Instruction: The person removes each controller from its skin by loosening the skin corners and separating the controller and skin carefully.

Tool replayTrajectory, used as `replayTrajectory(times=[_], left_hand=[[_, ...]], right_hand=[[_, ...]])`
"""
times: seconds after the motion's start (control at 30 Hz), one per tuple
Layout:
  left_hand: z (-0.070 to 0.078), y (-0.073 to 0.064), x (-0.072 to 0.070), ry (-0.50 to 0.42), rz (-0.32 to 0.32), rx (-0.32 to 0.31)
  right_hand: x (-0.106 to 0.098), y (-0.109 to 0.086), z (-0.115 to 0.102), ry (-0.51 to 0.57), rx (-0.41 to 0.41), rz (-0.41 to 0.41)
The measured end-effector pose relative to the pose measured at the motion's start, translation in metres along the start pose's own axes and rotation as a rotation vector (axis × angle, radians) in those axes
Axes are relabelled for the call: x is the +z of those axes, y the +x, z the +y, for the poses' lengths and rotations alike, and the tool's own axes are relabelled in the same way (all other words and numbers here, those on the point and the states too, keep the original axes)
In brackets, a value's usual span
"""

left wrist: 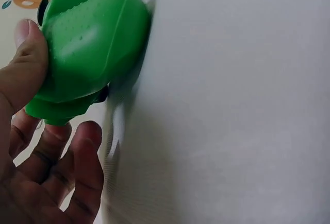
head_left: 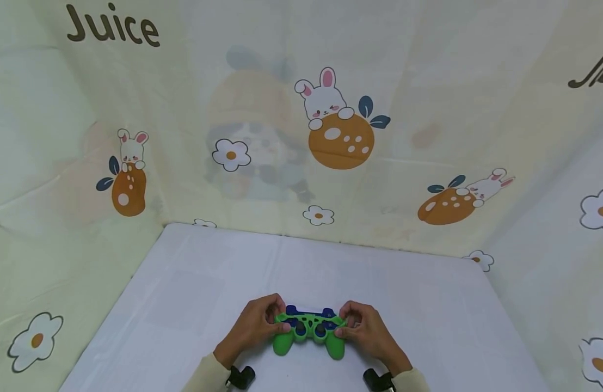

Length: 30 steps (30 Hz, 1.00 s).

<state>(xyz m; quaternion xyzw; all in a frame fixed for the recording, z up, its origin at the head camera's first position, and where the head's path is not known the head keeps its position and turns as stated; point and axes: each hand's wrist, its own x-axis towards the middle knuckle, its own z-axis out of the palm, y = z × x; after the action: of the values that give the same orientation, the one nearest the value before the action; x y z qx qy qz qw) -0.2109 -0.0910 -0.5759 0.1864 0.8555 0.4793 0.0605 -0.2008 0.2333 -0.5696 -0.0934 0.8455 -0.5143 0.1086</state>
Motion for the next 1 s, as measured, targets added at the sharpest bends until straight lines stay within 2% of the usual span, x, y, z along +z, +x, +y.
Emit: replayTrajectory(times=[0.17, 0.4, 0.53, 0.73, 0.83, 1.0], left_hand=[[0.001, -0.002, 0.001, 0.015, 0.016, 0.028], [-0.001, -0.003, 0.004, 0.001, 0.058, 0.06], [-0.001, -0.004, 0.005, -0.016, 0.071, 0.07], [0.0, -0.005, 0.006, -0.012, 0.06, 0.034], [0.0, -0.007, 0.009, -0.004, 0.057, 0.017], [0.002, -0.011, 0.014, 0.024, 0.1, 0.033]], right_hand=[[0.002, -0.001, 0.003, -0.006, 0.007, 0.012], [0.006, -0.003, 0.003, -0.002, 0.049, 0.087], [0.006, -0.003, 0.003, 0.01, 0.054, 0.075], [0.006, -0.004, 0.003, 0.005, 0.031, 0.045], [0.008, -0.006, 0.003, -0.001, 0.049, 0.041], [0.015, -0.011, 0.001, -0.048, 0.067, 0.077]])
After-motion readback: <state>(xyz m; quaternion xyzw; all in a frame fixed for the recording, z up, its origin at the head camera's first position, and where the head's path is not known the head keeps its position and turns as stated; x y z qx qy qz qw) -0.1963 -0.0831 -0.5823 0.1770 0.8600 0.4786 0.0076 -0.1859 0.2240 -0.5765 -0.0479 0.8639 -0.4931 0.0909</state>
